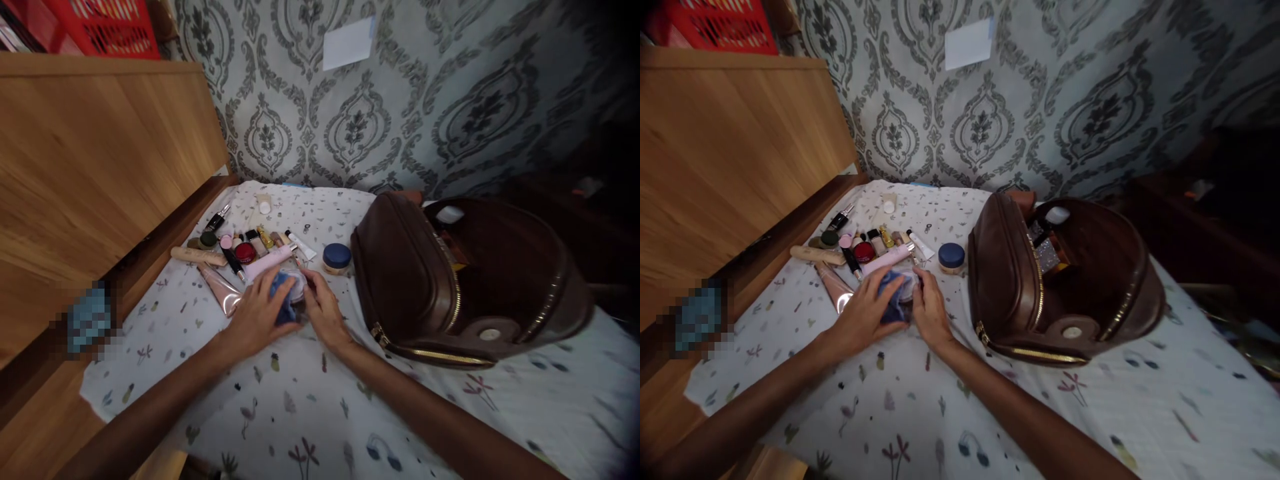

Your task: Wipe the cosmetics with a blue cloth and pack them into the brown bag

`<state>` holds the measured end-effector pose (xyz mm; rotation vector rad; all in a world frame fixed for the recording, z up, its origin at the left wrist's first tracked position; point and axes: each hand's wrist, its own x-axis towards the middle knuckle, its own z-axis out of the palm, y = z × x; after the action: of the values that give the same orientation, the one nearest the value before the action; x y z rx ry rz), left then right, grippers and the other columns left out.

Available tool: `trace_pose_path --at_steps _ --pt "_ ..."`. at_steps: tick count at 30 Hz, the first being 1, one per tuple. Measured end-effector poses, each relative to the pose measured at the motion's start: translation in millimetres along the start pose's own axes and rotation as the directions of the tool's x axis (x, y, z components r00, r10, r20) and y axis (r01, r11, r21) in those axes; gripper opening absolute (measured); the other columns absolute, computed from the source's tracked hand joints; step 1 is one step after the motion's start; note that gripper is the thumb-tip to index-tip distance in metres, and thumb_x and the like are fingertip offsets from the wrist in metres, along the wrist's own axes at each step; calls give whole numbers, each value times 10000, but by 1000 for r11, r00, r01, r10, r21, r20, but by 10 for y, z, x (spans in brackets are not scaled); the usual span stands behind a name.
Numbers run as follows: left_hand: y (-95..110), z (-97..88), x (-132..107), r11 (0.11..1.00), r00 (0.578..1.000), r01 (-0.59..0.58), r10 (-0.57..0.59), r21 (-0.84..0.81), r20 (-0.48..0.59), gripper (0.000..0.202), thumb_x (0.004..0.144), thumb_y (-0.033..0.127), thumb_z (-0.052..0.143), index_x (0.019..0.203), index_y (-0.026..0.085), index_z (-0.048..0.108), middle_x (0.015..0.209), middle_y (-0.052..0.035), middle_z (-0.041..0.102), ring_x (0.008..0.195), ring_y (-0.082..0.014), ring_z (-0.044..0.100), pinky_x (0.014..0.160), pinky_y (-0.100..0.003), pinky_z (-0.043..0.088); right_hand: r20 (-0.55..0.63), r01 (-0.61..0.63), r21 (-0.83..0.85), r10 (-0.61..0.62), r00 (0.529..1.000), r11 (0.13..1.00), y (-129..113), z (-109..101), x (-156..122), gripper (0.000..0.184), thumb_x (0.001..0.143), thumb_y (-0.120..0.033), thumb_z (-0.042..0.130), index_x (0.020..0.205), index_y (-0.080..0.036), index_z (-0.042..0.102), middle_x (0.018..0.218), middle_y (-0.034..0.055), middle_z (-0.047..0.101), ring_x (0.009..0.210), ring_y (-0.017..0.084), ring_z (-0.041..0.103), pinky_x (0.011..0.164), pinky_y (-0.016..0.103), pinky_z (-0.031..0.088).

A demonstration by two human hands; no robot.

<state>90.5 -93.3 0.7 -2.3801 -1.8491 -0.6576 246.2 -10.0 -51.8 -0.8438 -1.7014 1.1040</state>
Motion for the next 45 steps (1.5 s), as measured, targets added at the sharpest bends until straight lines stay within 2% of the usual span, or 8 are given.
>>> trace_pose_path --at_steps 4,9,13,19,26,37,42,45 --pt "-62 -48 -134 999 1000 1 -3 -48 -26 345 998 182 425 1297 239 585 1325 -134 591 1233 -273 578 1030 -475 523 40 -28 34 27 999 999 1 -75 -4 314 894 -275 524 1191 -184 577 1238 128 669 1141 248 632 1028 461 492" --pt "-140 -220 152 982 980 46 -80 -183 -180 352 1011 208 378 1293 213 588 1280 -106 623 1233 -226 574 1107 -419 461 17 -10 -35 11 1000 999 -82 -93 -130 407 866 -270 580 1258 -171 532 1266 150 656 1169 270 622 1043 499 477" --pt "-57 53 377 987 998 -15 6 -157 -58 366 1013 318 439 1321 183 584 1309 -140 606 1250 -271 545 1101 -456 450 4 28 -95 -28 1000 995 -83 -78 -205 528 854 -230 584 1363 -162 462 1345 169 610 1218 278 594 1068 516 463" --pt "8 366 401 995 996 89 -88 51 -34 390 1012 384 447 1283 167 626 1164 -148 619 1116 -312 554 983 -472 486 9 89 -173 -88 996 981 13 -56 -185 644 792 -201 646 1401 -172 439 1358 171 592 1215 288 598 1058 498 489" --pt "-170 376 420 923 977 102 -163 -371 -136 273 963 347 528 1131 193 678 1062 -107 658 1036 -277 596 965 -432 482 32 131 -247 -127 991 960 54 -28 -178 775 748 -253 747 1444 -196 411 1383 165 568 1294 322 549 1107 525 448" --pt "-246 410 371 714 939 132 -313 -688 -144 287 914 312 556 1136 169 668 1119 -81 729 1038 -231 664 965 -354 512 131 127 -294 -91 987 947 -57 -72 -181 715 727 -253 793 1386 -176 527 1324 168 603 1260 342 552 1096 541 431" --pt "-157 318 339 574 882 192 -456 -796 -117 411 938 433 533 1258 203 652 1252 -80 696 1252 -250 585 1125 -383 416 -42 -20 -117 16 999 993 -54 -113 -163 713 776 -445 764 1397 -194 519 1334 144 614 1253 320 574 1082 508 451" --pt "-36 285 311 565 931 192 -362 -802 -33 487 928 476 559 1341 223 608 1297 -78 678 1359 -249 509 1195 -386 341 -83 -82 23 84 993 996 -19 -131 -139 792 795 -555 716 1446 -182 462 1378 152 599 1271 312 577 1095 492 449"
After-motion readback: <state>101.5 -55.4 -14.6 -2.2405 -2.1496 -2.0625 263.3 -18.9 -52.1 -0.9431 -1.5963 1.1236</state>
